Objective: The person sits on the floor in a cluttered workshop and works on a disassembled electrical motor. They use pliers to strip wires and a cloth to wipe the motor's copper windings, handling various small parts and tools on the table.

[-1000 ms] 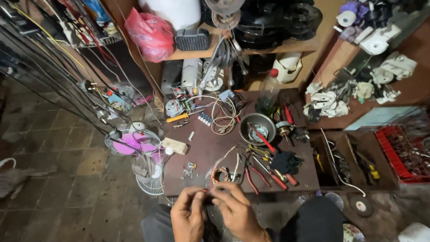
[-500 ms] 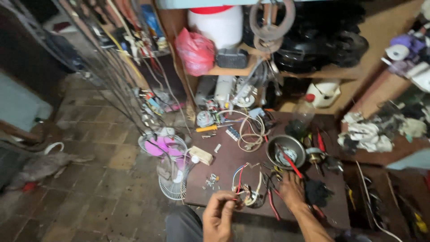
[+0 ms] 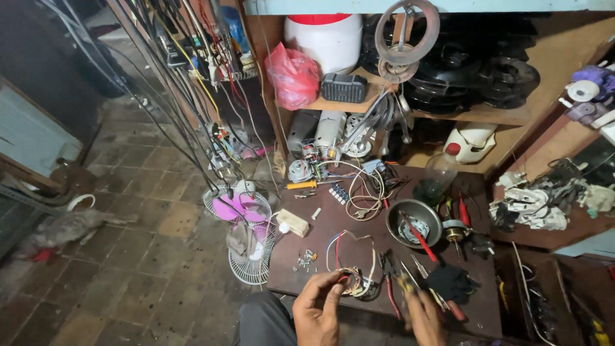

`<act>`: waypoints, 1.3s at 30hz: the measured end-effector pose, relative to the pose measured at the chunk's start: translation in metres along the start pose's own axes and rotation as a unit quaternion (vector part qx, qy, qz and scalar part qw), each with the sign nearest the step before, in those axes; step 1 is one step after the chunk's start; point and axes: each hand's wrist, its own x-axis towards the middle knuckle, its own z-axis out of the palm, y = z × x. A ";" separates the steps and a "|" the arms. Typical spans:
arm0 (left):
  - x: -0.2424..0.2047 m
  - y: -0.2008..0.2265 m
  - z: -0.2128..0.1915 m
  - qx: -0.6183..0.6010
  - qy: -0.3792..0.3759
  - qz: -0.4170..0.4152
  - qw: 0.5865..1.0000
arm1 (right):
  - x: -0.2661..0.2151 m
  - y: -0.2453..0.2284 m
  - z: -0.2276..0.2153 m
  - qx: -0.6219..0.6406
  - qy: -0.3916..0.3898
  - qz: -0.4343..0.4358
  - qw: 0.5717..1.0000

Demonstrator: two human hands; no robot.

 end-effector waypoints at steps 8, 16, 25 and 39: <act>-0.005 0.020 0.014 0.146 -0.071 0.095 0.982 | -0.098 -0.004 -0.022 0.394 -0.023 0.029 0.918; -0.018 0.020 0.018 0.201 -0.066 0.005 0.977 | -0.114 -0.026 -0.041 -0.033 0.033 -0.122 0.991; -0.019 0.032 0.014 0.221 -0.104 0.006 0.970 | -0.138 -0.049 -0.047 0.000 0.171 -0.259 0.951; -0.005 0.027 0.005 0.212 -0.330 -0.020 0.920 | -0.089 0.018 -0.029 -0.050 0.034 -0.204 0.977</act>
